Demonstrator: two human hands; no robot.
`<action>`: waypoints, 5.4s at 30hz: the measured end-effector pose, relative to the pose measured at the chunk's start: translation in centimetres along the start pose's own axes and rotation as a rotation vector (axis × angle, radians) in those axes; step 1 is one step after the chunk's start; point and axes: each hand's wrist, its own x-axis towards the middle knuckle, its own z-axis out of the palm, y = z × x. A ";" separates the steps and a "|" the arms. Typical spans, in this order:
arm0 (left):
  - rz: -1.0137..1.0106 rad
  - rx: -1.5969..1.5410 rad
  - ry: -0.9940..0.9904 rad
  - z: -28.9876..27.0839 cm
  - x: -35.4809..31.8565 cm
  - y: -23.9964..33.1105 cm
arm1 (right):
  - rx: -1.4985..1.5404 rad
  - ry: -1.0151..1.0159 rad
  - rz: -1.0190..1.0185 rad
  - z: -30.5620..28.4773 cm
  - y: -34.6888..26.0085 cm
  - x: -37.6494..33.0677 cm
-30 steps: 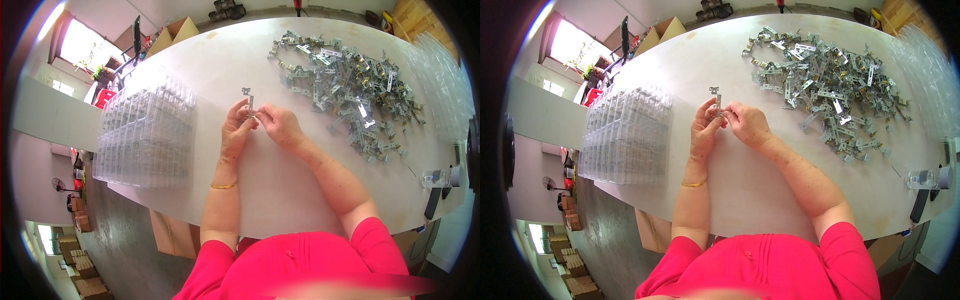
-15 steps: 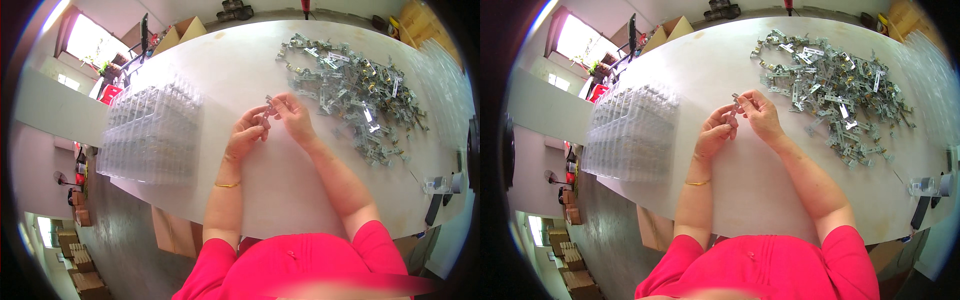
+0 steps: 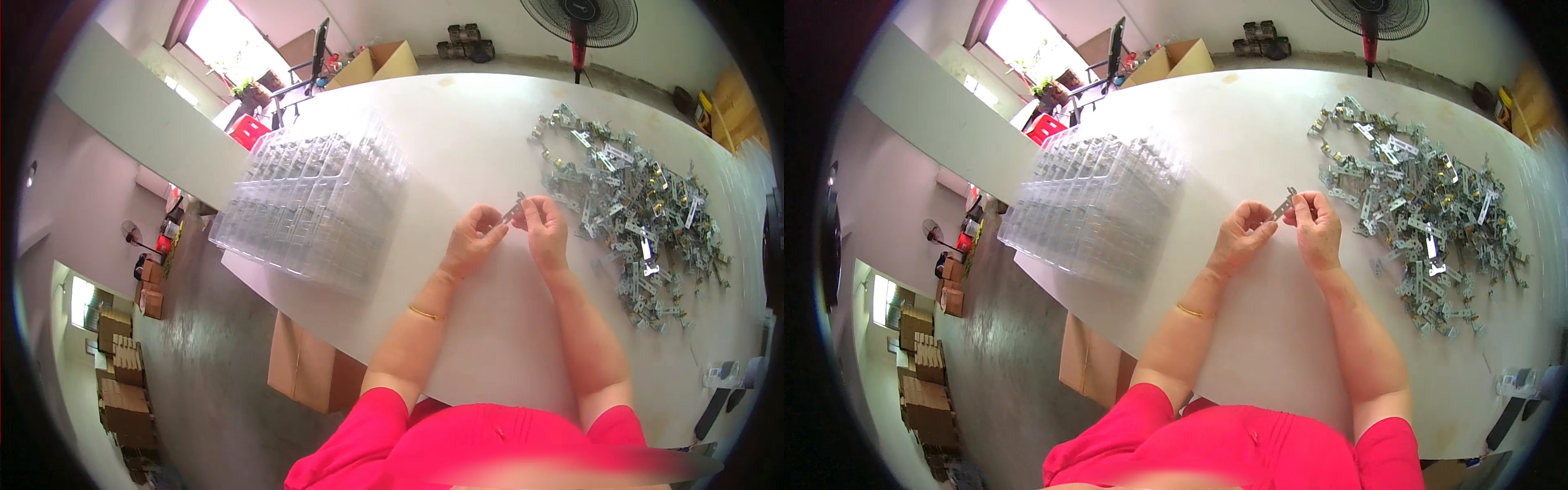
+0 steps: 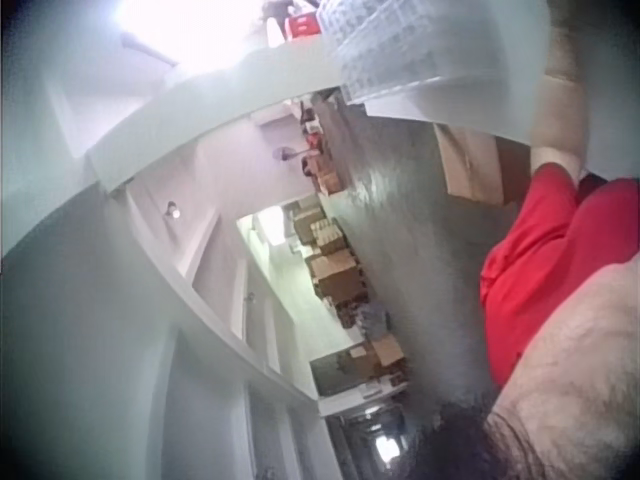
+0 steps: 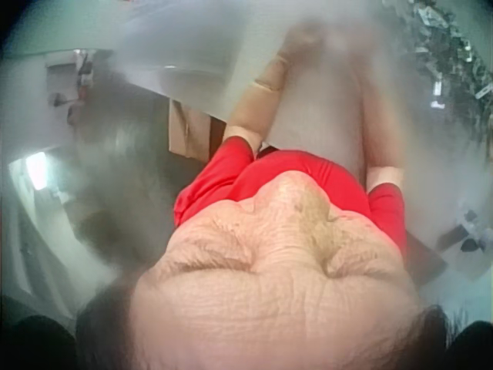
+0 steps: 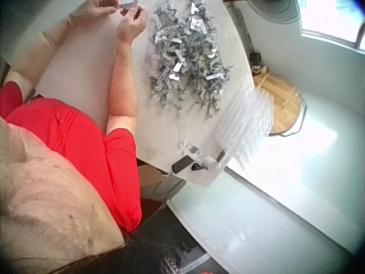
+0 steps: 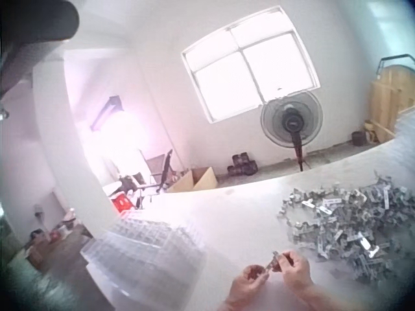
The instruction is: Placing small metal brackets into plastic packaging trays.
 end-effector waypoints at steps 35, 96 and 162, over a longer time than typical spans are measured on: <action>0.195 0.780 0.530 -15.4 6.2 18.2 | -0.011 0.013 0.050 -1.1 1.7 0.3; -0.110 0.152 0.301 -10.5 -2.5 1.2 | -0.127 -0.025 0.008 -1.0 1.8 0.1; -0.116 -0.024 0.357 -31.3 -0.9 -2.0 | -0.287 -0.051 0.074 -1.6 1.8 -0.6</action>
